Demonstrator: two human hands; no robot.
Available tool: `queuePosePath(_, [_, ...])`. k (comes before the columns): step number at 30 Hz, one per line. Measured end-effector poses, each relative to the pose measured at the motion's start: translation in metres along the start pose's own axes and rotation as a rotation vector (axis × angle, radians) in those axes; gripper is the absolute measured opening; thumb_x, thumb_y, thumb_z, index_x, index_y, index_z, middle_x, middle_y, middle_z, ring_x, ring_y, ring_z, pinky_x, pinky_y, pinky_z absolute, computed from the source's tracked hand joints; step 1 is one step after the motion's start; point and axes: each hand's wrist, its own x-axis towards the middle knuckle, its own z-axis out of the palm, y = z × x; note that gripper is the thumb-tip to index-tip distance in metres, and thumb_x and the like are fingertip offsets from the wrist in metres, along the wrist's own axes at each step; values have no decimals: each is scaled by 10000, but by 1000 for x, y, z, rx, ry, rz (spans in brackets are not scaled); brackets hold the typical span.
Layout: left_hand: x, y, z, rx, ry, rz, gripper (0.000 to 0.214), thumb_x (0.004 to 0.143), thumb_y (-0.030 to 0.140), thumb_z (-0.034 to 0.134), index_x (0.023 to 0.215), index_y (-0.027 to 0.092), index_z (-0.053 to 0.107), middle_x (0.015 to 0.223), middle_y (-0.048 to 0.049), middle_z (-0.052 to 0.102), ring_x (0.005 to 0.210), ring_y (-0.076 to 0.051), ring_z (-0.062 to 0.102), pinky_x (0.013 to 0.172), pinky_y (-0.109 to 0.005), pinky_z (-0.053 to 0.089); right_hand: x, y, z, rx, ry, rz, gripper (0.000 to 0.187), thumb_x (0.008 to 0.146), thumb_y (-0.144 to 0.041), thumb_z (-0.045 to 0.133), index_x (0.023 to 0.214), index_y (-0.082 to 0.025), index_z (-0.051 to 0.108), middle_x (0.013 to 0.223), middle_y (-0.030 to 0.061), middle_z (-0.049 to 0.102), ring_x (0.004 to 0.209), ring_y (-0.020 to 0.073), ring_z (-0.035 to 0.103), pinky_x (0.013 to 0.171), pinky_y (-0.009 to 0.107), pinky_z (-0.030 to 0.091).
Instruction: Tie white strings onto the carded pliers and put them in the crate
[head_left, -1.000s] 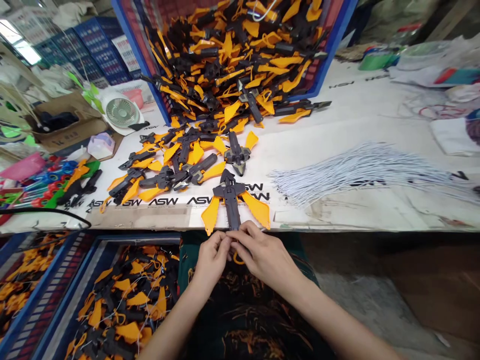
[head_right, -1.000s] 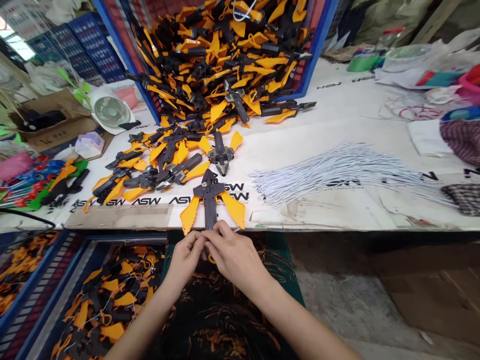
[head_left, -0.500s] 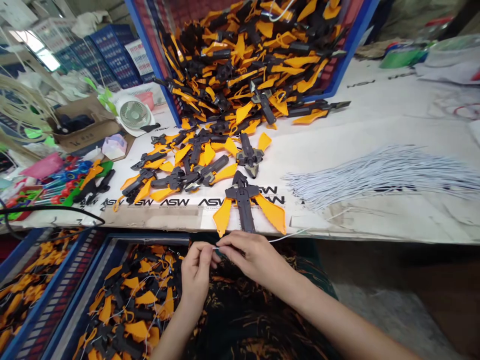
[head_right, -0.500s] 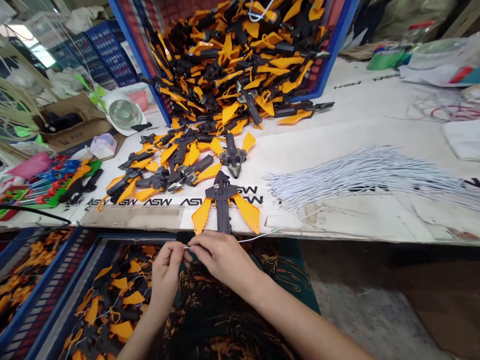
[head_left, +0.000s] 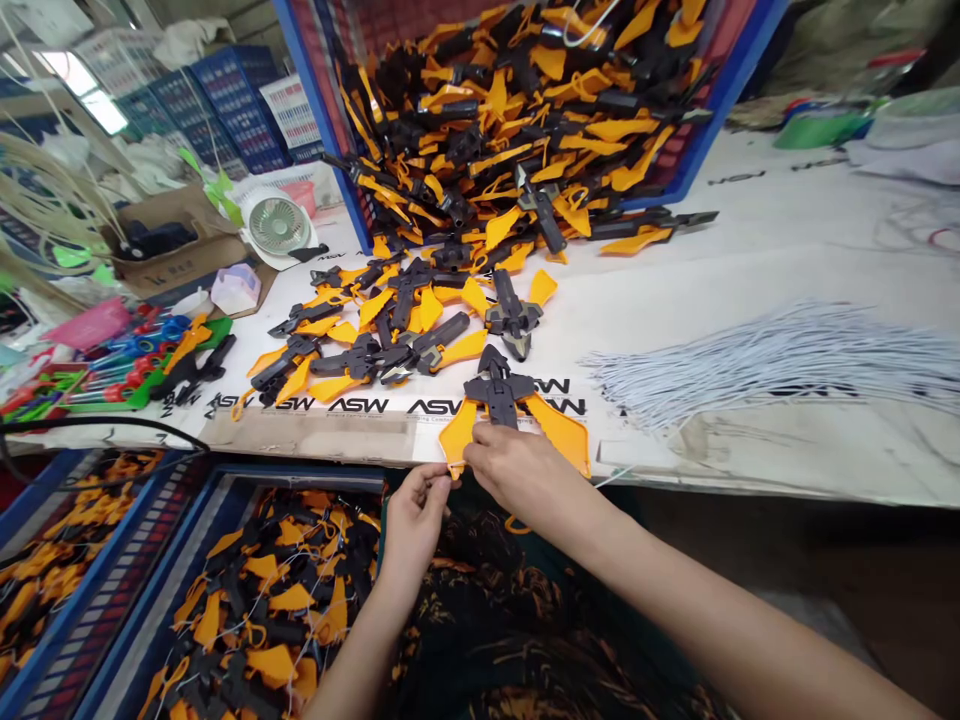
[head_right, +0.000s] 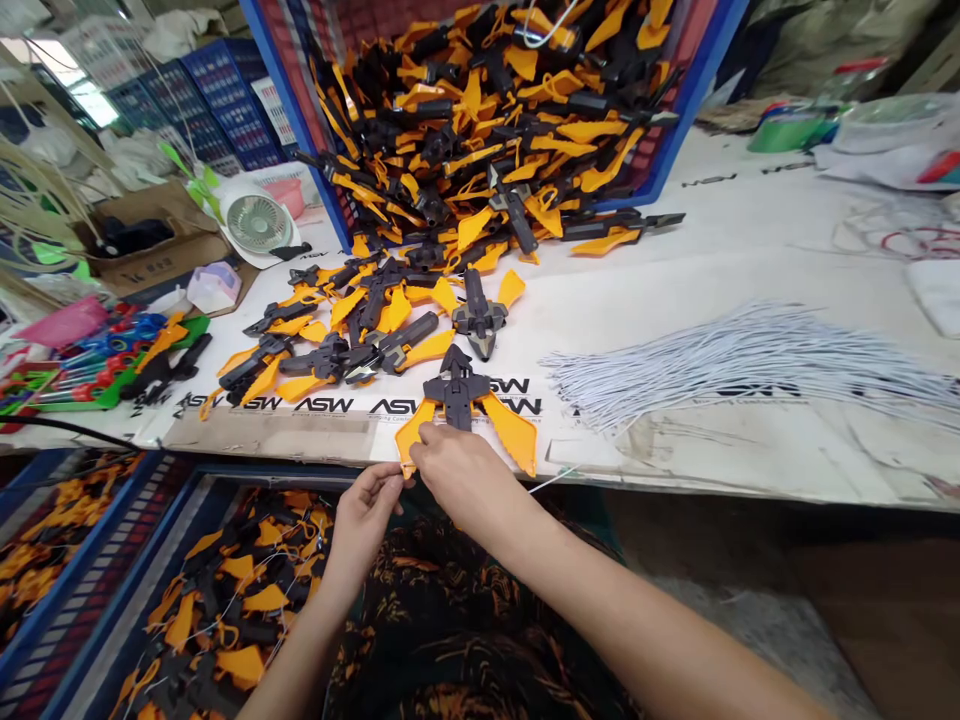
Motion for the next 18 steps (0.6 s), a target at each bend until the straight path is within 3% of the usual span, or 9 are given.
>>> queuePosePath(7, [2, -1, 0, -42, -12, -22, 328, 768, 418, 715, 936, 137, 694, 786, -74, 751, 595, -135, 626, 533, -226, 461, 1, 2, -1, -59, -61, -6, 153, 917, -81, 573, 845, -148, 691, 881, 79, 653, 799, 196, 632, 636, 303, 356])
queuePosePath(18, [3, -2, 2, -107, -65, -46, 382, 743, 499, 728, 904, 160, 654, 804, -56, 711, 723, -170, 653, 556, -232, 469, 6, -7, 2, -60, 2, -29, 172, 922, -98, 562, 803, -156, 672, 804, 56, 642, 722, 165, 605, 551, 299, 258])
